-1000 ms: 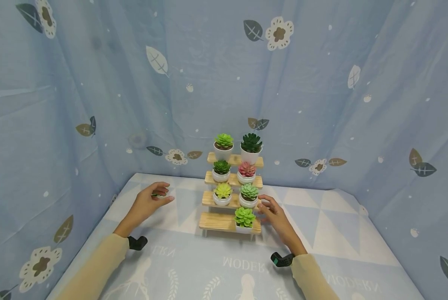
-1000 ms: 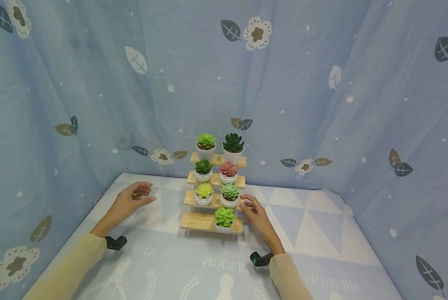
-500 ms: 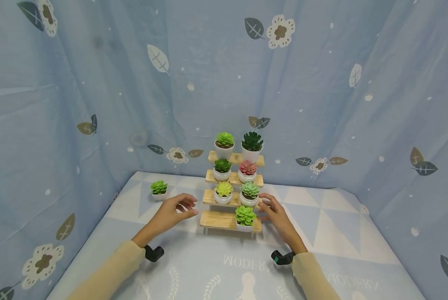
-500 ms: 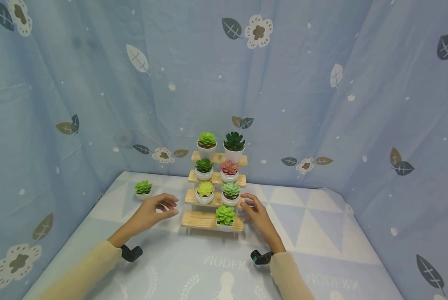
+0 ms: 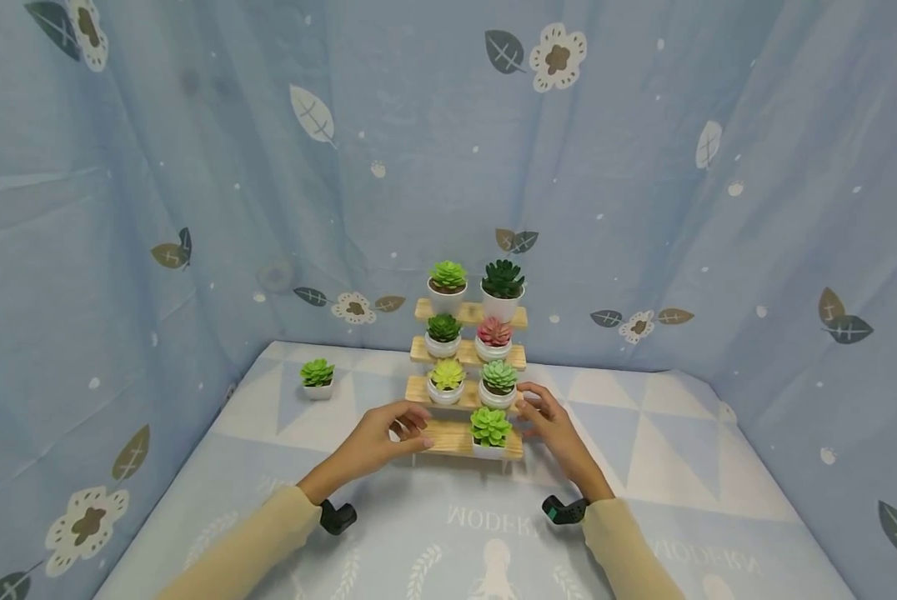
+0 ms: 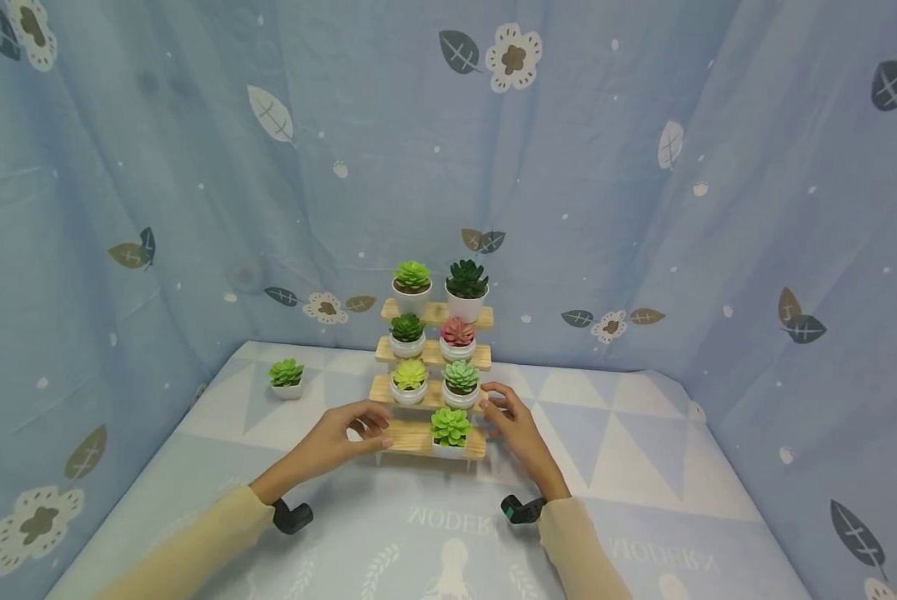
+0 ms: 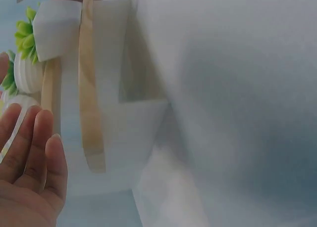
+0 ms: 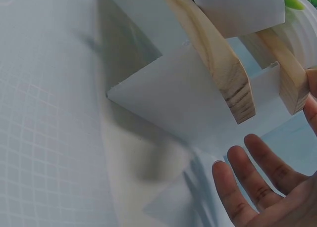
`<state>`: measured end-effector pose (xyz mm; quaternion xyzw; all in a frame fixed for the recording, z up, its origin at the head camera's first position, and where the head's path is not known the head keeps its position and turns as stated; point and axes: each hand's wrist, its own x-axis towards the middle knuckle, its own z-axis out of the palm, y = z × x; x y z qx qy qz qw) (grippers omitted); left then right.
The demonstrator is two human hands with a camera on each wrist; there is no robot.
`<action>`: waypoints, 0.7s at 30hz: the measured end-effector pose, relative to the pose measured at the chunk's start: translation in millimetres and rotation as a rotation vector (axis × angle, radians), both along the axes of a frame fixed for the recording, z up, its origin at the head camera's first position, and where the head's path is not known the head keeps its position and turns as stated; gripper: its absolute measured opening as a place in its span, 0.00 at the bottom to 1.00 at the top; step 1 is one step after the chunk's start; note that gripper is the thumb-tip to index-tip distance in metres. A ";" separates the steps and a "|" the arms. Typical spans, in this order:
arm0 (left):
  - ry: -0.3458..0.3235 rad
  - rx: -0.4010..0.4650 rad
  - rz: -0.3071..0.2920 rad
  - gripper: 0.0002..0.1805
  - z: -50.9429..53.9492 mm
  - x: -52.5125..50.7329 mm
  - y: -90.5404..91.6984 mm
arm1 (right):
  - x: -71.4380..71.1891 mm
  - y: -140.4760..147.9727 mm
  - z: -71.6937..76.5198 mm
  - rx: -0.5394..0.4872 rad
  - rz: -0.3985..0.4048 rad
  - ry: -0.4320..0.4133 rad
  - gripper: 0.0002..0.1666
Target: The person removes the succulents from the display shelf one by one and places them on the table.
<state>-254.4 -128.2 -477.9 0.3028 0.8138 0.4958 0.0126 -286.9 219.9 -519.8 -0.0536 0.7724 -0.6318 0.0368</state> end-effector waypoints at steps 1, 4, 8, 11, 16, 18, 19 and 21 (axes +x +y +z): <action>-0.003 0.003 -0.002 0.23 -0.2 0.7 2.5 | -0.5 0.1 -0.2 0.000 0.001 -0.005 0.29; -0.015 0.017 -0.007 0.23 -2.8 2.4 9.2 | -1.3 0.4 -0.8 -0.004 0.005 -0.020 0.29; -0.033 0.045 -0.022 0.23 -6.7 3.5 17.8 | -2.0 0.6 -1.4 -0.027 0.001 -0.031 0.29; -0.047 0.058 -0.037 0.24 -7.6 4.2 24.3 | -2.0 0.9 -1.0 -0.039 -0.003 -0.039 0.28; -0.049 0.050 -0.056 0.26 -8.1 4.4 35.6 | -0.6 1.0 2.0 -0.023 -0.010 -0.037 0.28; -0.046 0.037 -0.056 0.27 -8.4 4.8 39.5 | -0.3 0.8 3.0 -0.022 -0.008 -0.042 0.28; -0.044 0.031 -0.055 0.28 -9.0 4.8 41.3 | -0.1 0.6 3.8 -0.026 -0.008 -0.049 0.28; -0.039 0.015 -0.049 0.29 -9.6 4.7 44.6 | 1.9 -0.3 7.7 -0.038 -0.002 -0.058 0.27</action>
